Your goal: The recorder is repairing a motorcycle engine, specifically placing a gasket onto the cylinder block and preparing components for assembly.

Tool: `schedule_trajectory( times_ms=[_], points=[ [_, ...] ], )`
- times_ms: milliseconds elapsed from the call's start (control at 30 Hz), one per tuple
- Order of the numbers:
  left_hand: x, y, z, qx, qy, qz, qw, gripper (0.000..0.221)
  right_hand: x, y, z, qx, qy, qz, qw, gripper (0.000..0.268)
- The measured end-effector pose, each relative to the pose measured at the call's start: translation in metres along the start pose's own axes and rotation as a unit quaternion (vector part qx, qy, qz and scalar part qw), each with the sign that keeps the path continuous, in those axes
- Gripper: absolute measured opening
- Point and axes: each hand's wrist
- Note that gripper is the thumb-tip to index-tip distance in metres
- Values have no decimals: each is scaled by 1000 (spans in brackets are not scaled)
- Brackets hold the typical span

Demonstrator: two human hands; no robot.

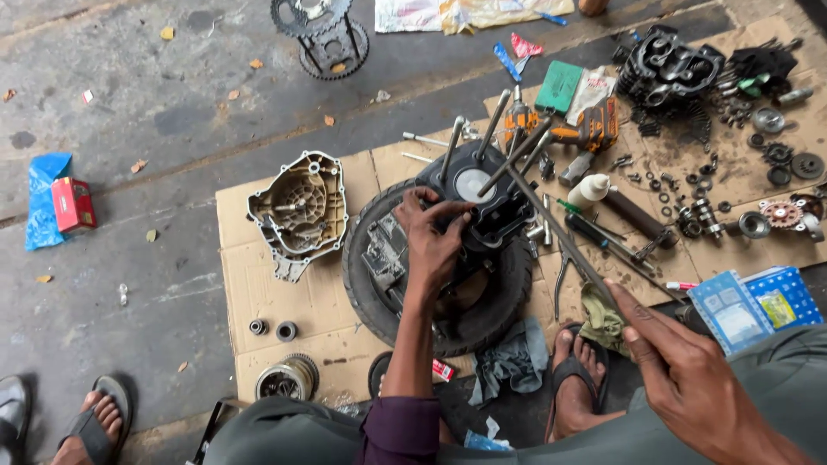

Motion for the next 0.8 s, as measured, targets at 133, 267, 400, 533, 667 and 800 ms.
schedule_trajectory(
  times_ms=[133,267,400,533,667,800],
  points=[
    [-1,-2,4,-8,17,-5,1000,16,5,-1,0,32,19,-25,999,64],
    [0,-1,2,5,-16,-15,1000,18,8,-1,4,86,70,-82,990,60],
    [-2,-2,2,22,-41,-35,998,18,5,-9,-5,68,58,-91,992,61],
    [1,-2,-7,35,-36,-36,998,27,9,-7,-8,36,25,-9,999,64],
    [-4,-3,-9,11,-4,-39,999,42,6,-8,-12,62,1,-45,997,65],
    [-1,-3,-9,8,1,-37,999,42,9,-6,-11,26,-72,31,997,63]
  ],
)
Point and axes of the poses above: each hand's wrist, its own x-axis away from the middle knuckle, its own y-axis out of the palm, z = x × y, and after that the axes turned 12 degrees about x, right-handed
